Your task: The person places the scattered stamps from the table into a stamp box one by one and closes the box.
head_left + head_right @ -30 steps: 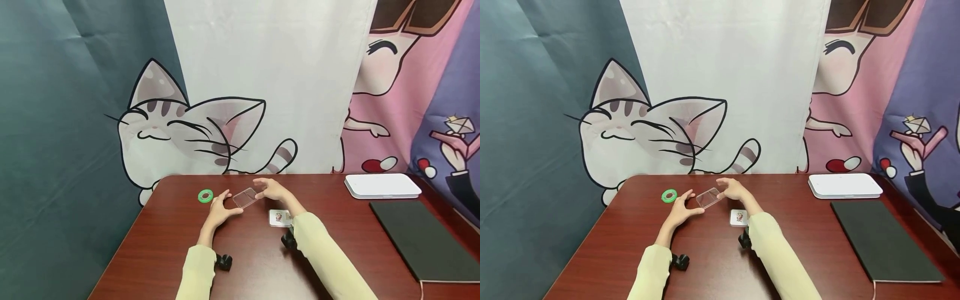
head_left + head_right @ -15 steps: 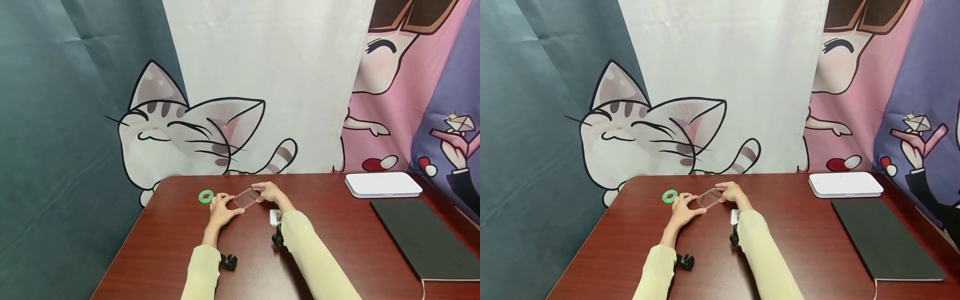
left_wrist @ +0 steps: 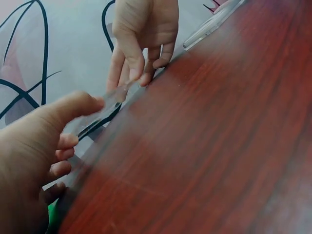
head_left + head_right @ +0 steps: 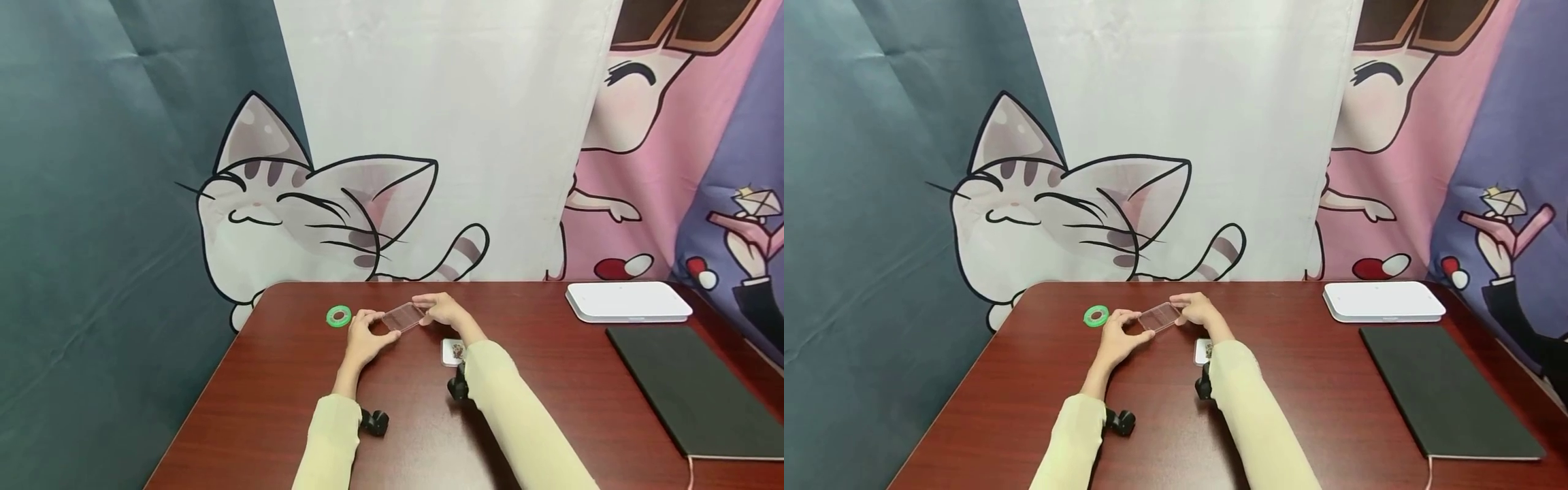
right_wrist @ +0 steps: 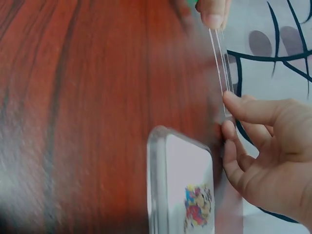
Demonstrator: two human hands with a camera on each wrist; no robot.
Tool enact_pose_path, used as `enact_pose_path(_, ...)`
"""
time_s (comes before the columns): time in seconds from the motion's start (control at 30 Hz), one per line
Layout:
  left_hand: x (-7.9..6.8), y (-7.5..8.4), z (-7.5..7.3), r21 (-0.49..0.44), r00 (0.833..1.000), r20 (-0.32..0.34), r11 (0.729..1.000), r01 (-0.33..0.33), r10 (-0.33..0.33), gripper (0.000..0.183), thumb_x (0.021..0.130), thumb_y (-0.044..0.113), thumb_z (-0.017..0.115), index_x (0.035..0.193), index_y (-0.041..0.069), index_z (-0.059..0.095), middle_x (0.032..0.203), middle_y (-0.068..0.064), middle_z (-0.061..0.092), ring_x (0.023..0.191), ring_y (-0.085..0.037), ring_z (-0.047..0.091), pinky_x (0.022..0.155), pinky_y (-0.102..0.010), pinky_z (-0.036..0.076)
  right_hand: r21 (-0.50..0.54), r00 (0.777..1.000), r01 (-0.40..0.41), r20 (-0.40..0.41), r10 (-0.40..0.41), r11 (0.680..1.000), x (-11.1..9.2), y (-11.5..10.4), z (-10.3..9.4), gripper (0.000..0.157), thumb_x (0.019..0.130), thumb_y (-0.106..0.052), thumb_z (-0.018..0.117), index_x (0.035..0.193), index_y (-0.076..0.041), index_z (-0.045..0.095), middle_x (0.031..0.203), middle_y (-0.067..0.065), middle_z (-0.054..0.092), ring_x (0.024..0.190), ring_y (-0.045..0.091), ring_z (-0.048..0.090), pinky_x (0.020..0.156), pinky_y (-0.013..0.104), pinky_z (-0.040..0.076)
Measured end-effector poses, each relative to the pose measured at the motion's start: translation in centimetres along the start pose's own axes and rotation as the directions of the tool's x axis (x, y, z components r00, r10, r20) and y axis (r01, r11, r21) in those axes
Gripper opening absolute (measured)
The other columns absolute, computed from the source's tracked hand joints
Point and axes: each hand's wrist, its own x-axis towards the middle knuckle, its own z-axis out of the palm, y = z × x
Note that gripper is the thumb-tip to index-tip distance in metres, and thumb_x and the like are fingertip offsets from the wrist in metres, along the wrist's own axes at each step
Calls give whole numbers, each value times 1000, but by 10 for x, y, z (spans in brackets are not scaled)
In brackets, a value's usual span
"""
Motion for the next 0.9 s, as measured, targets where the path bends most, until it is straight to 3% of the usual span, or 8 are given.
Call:
enact_pose_path(0.13, 2, 7, 3, -141, 999, -6, 990, 30, -31, 47, 73, 22, 83, 113, 1, 69, 112, -13, 61, 102, -26, 57, 91, -40, 47, 49, 999, 3, 33, -4, 999, -4, 1, -14, 65, 79, 7, 68, 141, 3, 48, 138, 20, 56, 135, 35, 48, 113, 46, 36)
enact_pose_path(0.27, 5, 18, 4, -234, 1000, -14, 972, 7, -10, 47, 71, 15, 83, 112, -3, 69, 110, -17, 62, 94, -29, 58, 85, -35, 48, 47, 998, 40, 52, -43, 998, -14, -2, -30, 68, 81, 1, 72, 143, 0, 45, 140, 21, 55, 126, 35, 52, 109, 44, 39)
enact_pose_path(0.37, 7, 30, 6, -290, 999, -22, 957, -30, 24, 47, 69, 11, 83, 111, -4, 69, 109, -19, 62, 94, -33, 59, 87, -39, 50, 29, 993, 98, 66, -100, 995, -23, -5, -43, 69, 81, -3, 73, 143, 0, 45, 140, 22, 54, 119, 31, 52, 102, 37, 44)
enact_pose_path(0.5, 8, 48, 12, -358, 999, -14, 932, -50, 48, 45, 69, 5, 82, 112, -5, 69, 110, -24, 62, 96, -40, 59, 89, -48, 49, 54, 981, 160, 101, -165, 986, -40, -4, -63, 71, 82, -7, 74, 145, 0, 43, 142, 26, 50, 124, 35, 49, 99, 32, 46)
enact_pose_path(0.63, 1, 68, 22, -384, 994, 87, 923, -30, 69, 46, 71, 1, 80, 114, -9, 66, 112, -29, 60, 99, -45, 57, 90, -51, 49, 11, 974, 193, 118, -193, 981, -64, 10, -82, 73, 82, -12, 75, 146, -2, 42, 144, 25, 48, 129, 38, 48, 103, 38, 43)
enact_pose_path(0.8, -11, 102, 22, -359, 959, 252, 933, -31, 129, 45, 74, 1, 75, 115, -12, 64, 116, -32, 58, 100, -49, 55, 90, -54, 46, -66, 975, 195, 123, -186, 979, -91, 34, -96, 70, 82, -15, 76, 143, 1, 45, 140, 23, 53, 125, 33, 53, 101, 42, 44)
enact_pose_path(0.9, -9, 93, 34, -329, 940, 297, 942, -63, 167, 44, 74, 5, 75, 116, -7, 66, 117, -24, 60, 98, -40, 58, 87, -42, 49, -74, 973, 209, 120, -199, 975, -99, 46, -96, 69, 80, -13, 78, 138, 6, 48, 132, 25, 59, 120, 32, 57, 98, 38, 47)
